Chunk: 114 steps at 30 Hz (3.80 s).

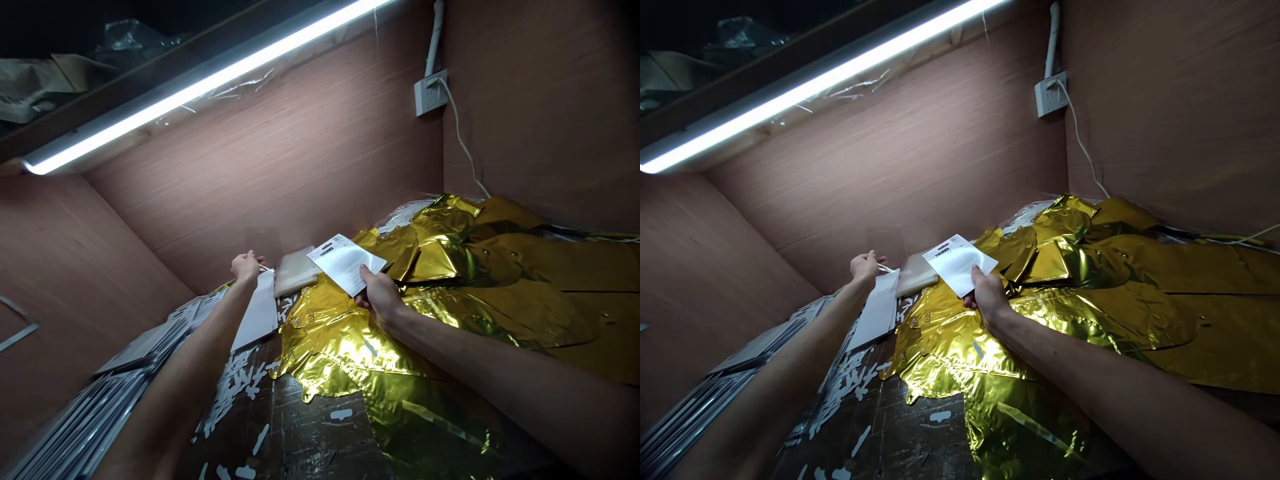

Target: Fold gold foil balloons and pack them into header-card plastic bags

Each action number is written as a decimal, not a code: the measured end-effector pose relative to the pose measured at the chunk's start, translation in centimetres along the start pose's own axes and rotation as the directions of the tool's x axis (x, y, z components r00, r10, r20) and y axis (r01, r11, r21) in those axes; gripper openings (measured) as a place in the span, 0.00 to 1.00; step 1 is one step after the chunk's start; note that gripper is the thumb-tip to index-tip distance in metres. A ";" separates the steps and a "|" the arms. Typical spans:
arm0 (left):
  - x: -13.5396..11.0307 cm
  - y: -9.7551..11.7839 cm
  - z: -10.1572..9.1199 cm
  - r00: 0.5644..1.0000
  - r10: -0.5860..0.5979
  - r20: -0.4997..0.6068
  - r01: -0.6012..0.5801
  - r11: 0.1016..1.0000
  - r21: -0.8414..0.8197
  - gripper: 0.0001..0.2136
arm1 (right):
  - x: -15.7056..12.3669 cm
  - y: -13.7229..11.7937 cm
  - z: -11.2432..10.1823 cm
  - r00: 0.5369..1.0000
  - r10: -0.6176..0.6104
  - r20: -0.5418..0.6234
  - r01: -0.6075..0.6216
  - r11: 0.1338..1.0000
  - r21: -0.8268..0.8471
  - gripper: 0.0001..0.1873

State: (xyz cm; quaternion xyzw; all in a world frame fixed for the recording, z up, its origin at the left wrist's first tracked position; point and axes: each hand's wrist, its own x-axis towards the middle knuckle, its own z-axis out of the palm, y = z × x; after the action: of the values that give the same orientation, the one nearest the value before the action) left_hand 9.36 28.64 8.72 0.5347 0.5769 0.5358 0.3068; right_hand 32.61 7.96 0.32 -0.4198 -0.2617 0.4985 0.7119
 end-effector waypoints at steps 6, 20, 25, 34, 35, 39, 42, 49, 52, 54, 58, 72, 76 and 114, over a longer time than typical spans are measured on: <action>-4.4 0.2 -0.8 0.980 -0.141 0.138 0.183 0.910 -0.371 0.17 | -0.9 1.0 0.1 0.947 0.131 0.292 -0.058 0.968 -0.244 0.27; -13.6 -4.5 -4.6 0.952 -0.168 0.255 0.300 0.670 -0.679 0.05 | -2.3 1.0 -0.7 0.793 0.337 0.507 0.043 0.800 -0.598 0.27; -15.0 -5.5 -5.0 0.954 -0.166 0.249 0.298 0.608 -0.736 0.07 | -2.2 1.5 -1.1 0.811 0.293 0.507 0.113 0.771 -0.627 0.31; -15.9 -5.9 -4.7 0.940 -0.181 0.288 0.339 0.573 -0.746 0.08 | -2.1 2.3 -1.6 0.854 0.228 0.467 0.117 0.792 -0.600 0.34; -16.0 -5.9 -4.6 0.937 -0.179 0.300 0.347 0.569 -0.745 0.08 | -2.2 2.2 -1.6 0.863 0.211 0.458 0.116 0.800 -0.588 0.33; -16.3 -6.0 -4.4 0.919 -0.164 0.359 0.386 0.563 -0.731 0.08 | -2.4 1.9 -1.5 0.883 0.141 0.447 0.148 0.822 -0.550 0.34; -16.5 -6.1 -4.3 0.900 -0.144 0.412 0.416 0.566 -0.711 0.06 | -2.4 1.8 -1.4 0.897 0.081 0.434 0.201 0.800 -0.566 0.34; -17.1 -6.4 -4.1 0.885 -0.127 0.447 0.426 0.609 -0.669 0.16 | -2.2 1.8 -1.4 0.913 0.019 0.407 0.233 0.795 -0.561 0.35; -17.2 -6.6 -4.0 0.903 -0.125 0.411 0.394 0.623 -0.675 0.18 | -2.4 1.8 -1.3 0.913 0.032 0.407 0.214 0.812 -0.543 0.34; -17.3 -6.7 -4.0 0.913 -0.123 0.389 0.376 0.626 -0.683 0.17 | -2.6 1.7 -1.2 0.899 0.074 0.431 0.175 0.843 -0.508 0.30; -17.3 -6.4 -4.0 0.912 -0.132 0.388 0.380 0.625 -0.682 0.14 | -2.9 1.3 -0.9 0.857 0.185 0.481 0.086 0.869 -0.487 0.23; -17.5 -6.1 -4.0 0.875 -0.074 0.478 0.407 0.646 -0.646 0.06 | -2.9 1.5 -1.3 0.928 0.005 0.371 0.187 0.859 -0.477 0.21; -18.0 -6.4 -3.7 0.867 -0.048 0.496 0.409 0.636 -0.654 0.11 | -3.3 1.7 -1.1 0.921 0.009 0.389 0.184 0.871 -0.455 0.21; -20.4 -5.2 -3.1 0.909 -0.075 0.409 0.400 0.430 -0.810 0.15 | -5.8 1.3 0.6 0.953 -0.072 0.294 0.225 0.817 -0.531 0.24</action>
State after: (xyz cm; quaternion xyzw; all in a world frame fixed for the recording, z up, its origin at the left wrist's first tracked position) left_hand 9.91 9.19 0.03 0.2884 0.2317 0.6137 0.6975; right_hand 29.38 2.95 -0.19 -0.5182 -0.5191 0.3931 0.5545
